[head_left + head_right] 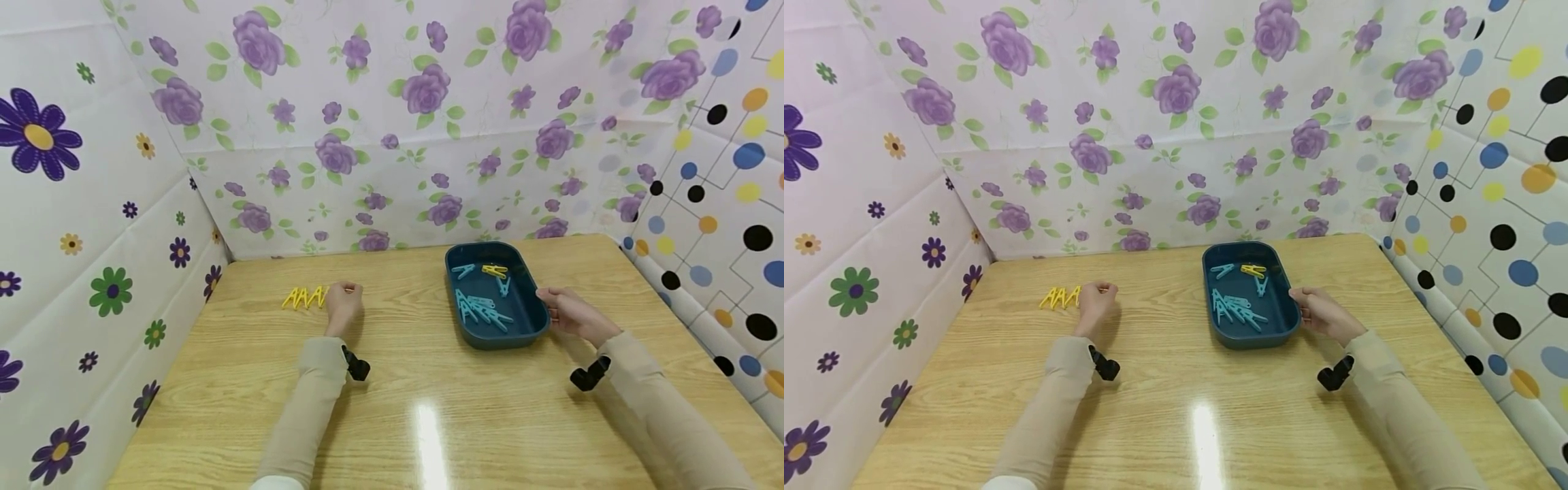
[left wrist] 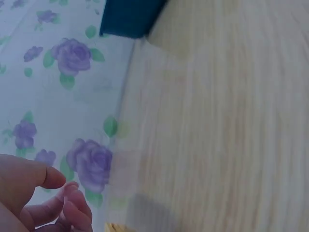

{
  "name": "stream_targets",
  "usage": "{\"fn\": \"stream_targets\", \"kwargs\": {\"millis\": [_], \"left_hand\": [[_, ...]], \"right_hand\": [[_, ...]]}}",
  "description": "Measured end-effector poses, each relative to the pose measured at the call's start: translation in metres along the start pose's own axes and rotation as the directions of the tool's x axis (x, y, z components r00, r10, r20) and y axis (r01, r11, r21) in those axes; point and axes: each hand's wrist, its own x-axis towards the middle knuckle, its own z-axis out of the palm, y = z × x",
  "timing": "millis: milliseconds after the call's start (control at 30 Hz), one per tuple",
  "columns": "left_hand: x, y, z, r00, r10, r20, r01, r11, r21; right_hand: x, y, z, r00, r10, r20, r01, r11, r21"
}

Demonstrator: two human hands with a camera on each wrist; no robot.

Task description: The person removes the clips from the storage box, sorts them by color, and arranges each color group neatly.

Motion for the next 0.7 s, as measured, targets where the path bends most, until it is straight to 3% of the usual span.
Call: {"fn": "stream_targets", "kwargs": {"millis": [167, 367, 567, 700], "left_hand": [[-0.003, 0.012, 0.009, 0.994, -0.027, 0.105, 0.04, 0.992, -0.12], [-0.006, 0.027, 0.021, 0.962, -0.074, 0.261, 0.118, 0.98, -0.158], [-0.012, 0.044, 0.037, 0.92, -0.028, 0.391, 0.12, 0.97, -0.211], [-0.017, 0.059, 0.049, 0.922, 0.03, 0.386, 0.099, 0.946, -0.309]], "right_hand": [[0.0, 0.0, -0.001, 1.0, 0.0, -0.014, 0.0, 1.0, -0.002], [0.0, 0.001, -0.001, 1.0, 0.003, -0.015, -0.003, 1.0, -0.011], [-0.001, 0.0, -0.001, 1.0, -0.001, -0.019, 0.001, 1.0, -0.024], [0.001, 0.0, 0.001, 1.0, 0.01, -0.025, -0.011, 1.0, -0.021]]}}
